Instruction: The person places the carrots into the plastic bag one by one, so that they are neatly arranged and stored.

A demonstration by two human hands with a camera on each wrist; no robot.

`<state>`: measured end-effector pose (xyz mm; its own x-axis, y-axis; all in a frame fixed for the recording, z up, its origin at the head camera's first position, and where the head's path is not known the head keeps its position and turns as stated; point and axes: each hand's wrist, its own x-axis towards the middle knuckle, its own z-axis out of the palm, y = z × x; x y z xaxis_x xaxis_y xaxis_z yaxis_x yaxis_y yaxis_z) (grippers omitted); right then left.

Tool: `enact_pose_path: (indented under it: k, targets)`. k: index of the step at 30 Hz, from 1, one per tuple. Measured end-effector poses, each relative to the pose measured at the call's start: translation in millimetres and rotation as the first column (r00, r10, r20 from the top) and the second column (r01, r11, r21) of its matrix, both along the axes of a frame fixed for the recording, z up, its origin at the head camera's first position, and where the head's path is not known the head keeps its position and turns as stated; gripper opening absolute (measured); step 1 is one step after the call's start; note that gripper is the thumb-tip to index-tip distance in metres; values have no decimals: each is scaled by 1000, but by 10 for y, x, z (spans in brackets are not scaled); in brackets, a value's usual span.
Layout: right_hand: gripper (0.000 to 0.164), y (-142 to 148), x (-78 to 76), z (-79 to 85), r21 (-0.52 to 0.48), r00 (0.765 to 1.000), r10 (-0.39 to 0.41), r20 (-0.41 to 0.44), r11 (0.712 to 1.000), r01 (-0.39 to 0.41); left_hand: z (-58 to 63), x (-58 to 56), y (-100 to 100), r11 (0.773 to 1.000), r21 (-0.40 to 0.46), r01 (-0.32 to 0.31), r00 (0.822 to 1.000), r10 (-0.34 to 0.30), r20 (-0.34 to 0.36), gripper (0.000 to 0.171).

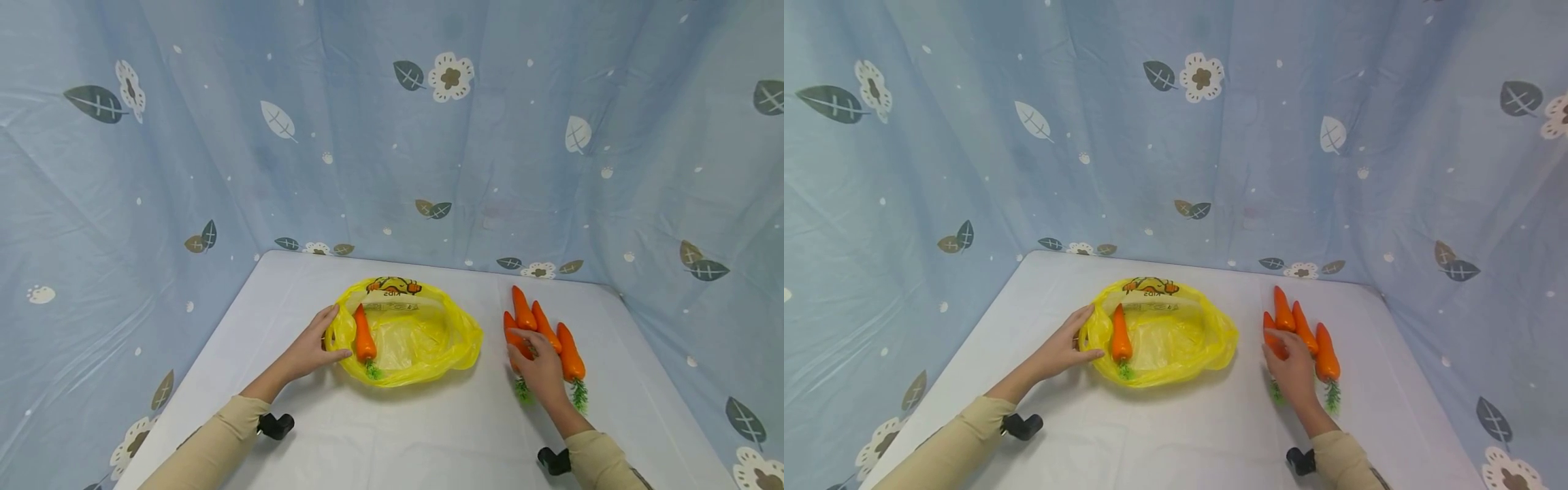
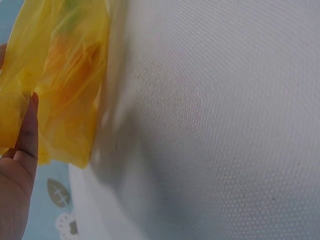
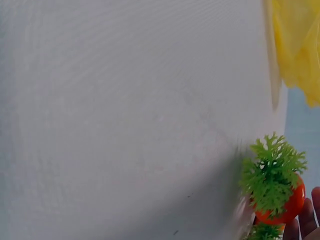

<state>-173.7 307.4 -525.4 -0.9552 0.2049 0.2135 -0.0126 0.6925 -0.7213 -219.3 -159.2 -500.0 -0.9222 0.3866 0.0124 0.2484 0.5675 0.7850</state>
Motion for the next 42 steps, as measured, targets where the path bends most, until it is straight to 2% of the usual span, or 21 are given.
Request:
enact_pose_path:
  k: [13, 33, 42]
  targets:
    - [42, 81, 1, 0, 21, 996, 29, 87, 999, -31, 0, -8, 11, 1000, -4, -3, 1000, 3, 11, 102]
    - [55, 11, 8, -33, 40, 967, 5, 253, 999, -15, 29, -4, 5, 1000, 18, 4, 1000, -4, 6, 102]
    - [57, -2, 8, -60, 36, 961, 6, 276, 999, -16, 13, -9, 6, 1000, 30, 7, 1000, -7, -1, 101]
